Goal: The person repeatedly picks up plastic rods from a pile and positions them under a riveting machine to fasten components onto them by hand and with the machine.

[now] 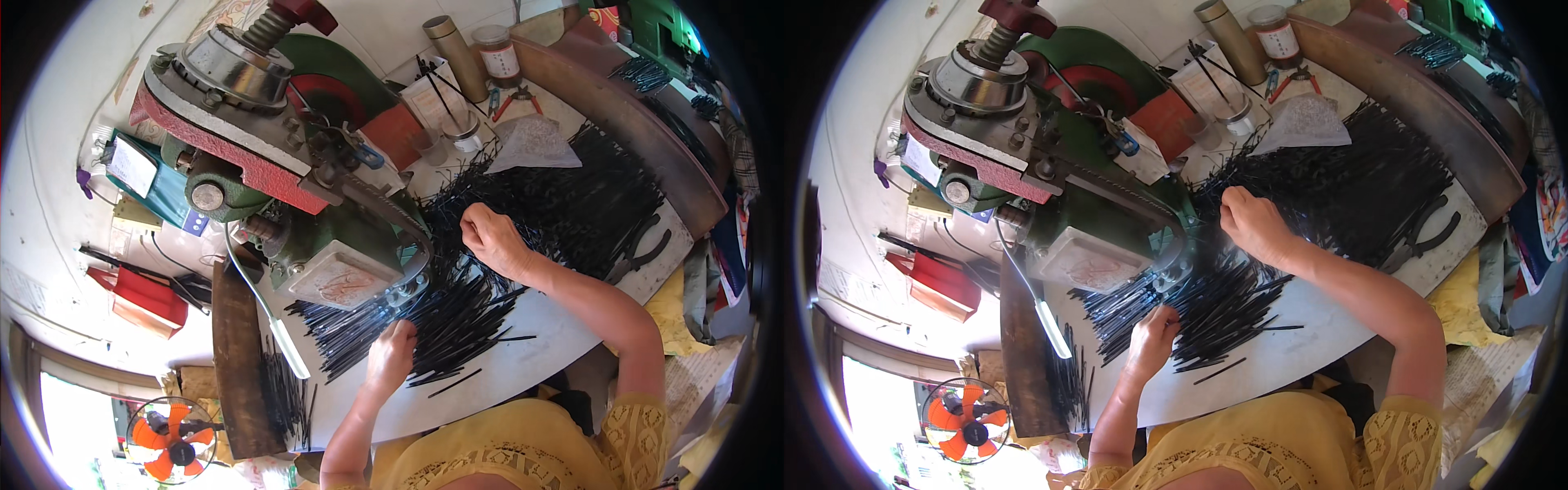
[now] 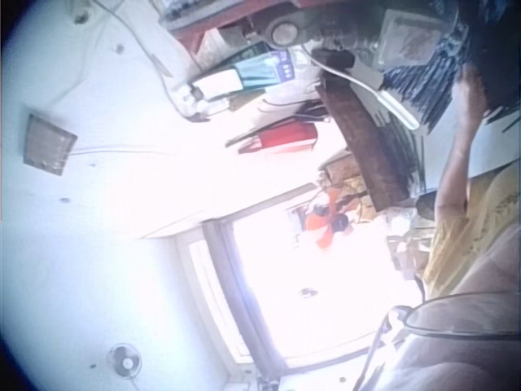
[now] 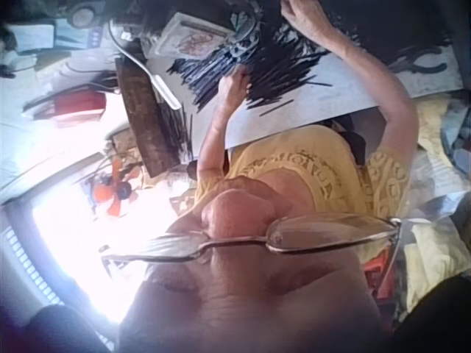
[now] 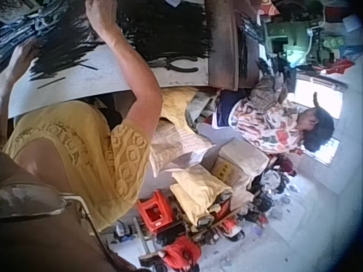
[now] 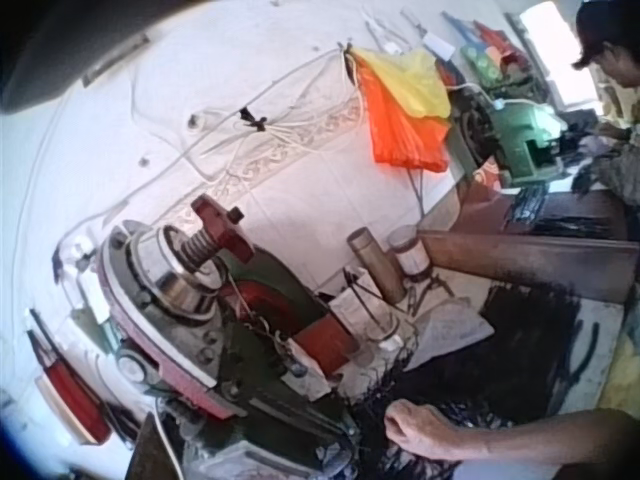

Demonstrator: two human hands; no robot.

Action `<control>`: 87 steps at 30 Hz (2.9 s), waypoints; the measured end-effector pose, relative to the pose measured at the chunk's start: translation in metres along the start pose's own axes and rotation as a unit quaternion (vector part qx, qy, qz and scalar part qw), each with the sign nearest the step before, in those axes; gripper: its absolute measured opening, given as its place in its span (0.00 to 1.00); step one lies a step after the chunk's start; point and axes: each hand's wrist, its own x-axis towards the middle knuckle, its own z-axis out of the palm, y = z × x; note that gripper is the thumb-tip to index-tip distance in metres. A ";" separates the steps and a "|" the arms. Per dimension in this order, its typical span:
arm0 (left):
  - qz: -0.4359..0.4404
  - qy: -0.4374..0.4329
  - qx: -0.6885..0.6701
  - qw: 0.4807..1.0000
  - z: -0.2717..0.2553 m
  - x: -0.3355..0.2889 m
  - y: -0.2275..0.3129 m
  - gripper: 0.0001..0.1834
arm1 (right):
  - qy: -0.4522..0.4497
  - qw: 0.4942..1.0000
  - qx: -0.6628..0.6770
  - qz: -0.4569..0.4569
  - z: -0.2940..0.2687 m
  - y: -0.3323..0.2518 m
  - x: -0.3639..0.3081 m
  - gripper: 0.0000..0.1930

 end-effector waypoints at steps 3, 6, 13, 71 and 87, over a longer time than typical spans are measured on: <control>0.020 0.015 -0.010 1.000 -0.003 -0.001 0.003 0.09 | -0.029 0.995 -0.095 0.018 0.006 0.000 0.001 0.06; 0.028 -0.016 -0.011 0.999 -0.008 0.000 0.006 0.08 | -0.046 0.994 -0.092 -0.032 0.009 0.004 -0.003 0.06; 0.040 0.028 -0.034 0.998 -0.005 0.004 0.001 0.06 | -0.001 1.000 -0.010 -0.024 0.002 -0.004 0.007 0.05; -0.045 0.241 -0.100 0.964 0.011 0.024 -0.022 0.06 | -0.306 0.801 0.324 0.399 0.044 -0.067 -0.002 0.09; -0.025 0.229 -0.070 0.971 0.010 0.029 -0.024 0.07 | -0.304 0.800 0.314 0.411 0.042 -0.070 0.000 0.09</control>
